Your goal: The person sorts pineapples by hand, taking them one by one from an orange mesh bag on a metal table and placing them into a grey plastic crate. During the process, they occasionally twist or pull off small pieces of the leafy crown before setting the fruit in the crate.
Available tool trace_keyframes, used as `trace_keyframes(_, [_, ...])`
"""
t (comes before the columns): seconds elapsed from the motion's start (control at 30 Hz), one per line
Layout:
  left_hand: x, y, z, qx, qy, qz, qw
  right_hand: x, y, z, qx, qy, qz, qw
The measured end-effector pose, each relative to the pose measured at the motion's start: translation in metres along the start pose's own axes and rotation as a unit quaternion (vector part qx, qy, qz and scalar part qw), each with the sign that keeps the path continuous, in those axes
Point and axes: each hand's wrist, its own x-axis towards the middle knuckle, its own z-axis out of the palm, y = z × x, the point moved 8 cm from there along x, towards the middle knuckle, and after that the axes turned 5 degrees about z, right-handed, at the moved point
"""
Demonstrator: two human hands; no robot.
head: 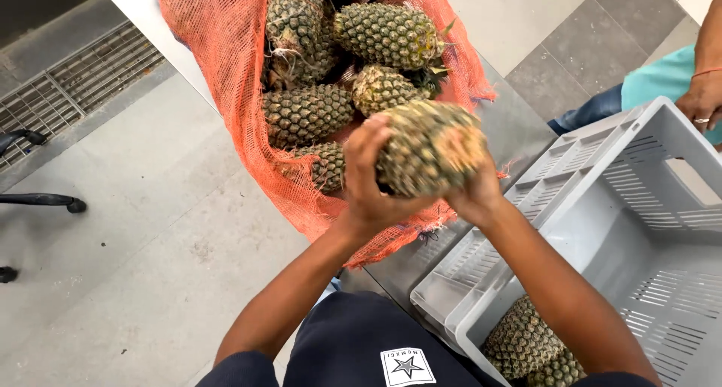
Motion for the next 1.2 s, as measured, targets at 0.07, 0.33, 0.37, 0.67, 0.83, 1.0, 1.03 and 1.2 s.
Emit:
trace_keyframes(0.07, [-0.001,0.031,0.009,-0.032,-0.063,0.105,0.992,-0.025,0.008,0.008,0.131,-0.008,0.070,0.989])
trace_keyframes(0.33, [-0.046,0.105,0.062,-0.137,-0.221,0.363,0.895,-0.118,0.008,0.029,0.392,-0.258,0.232,0.852])
trace_keyframes(0.37, [-0.054,0.113,0.069,-0.140,-0.237,0.394,0.877,-0.125,0.004,0.022,0.385,-0.236,0.202,0.869])
trace_keyframes(0.67, [-0.083,0.161,0.121,-0.144,-0.288,0.420,0.849,-0.210,-0.034,-0.047,0.307,-0.006,-0.098,0.947])
trace_keyframes(0.83, [-0.087,0.183,0.138,-0.221,-0.347,0.332,0.849,-0.269,-0.042,-0.145,0.175,0.115,-0.290,0.934])
trace_keyframes(1.0, [-0.104,0.201,0.170,-0.358,-0.462,0.124,0.802,-0.314,-0.047,-0.159,0.169,0.112,-0.333,0.921])
trace_keyframes(1.03, [-0.102,0.199,0.181,-0.387,-0.472,0.023,0.792,-0.317,-0.047,-0.155,0.157,0.148,-0.320,0.923])
trace_keyframes(1.2, [-0.142,0.183,0.247,-0.375,-0.498,-0.275,0.732,-0.322,-0.049,-0.168,0.025,0.294,-0.319,0.901])
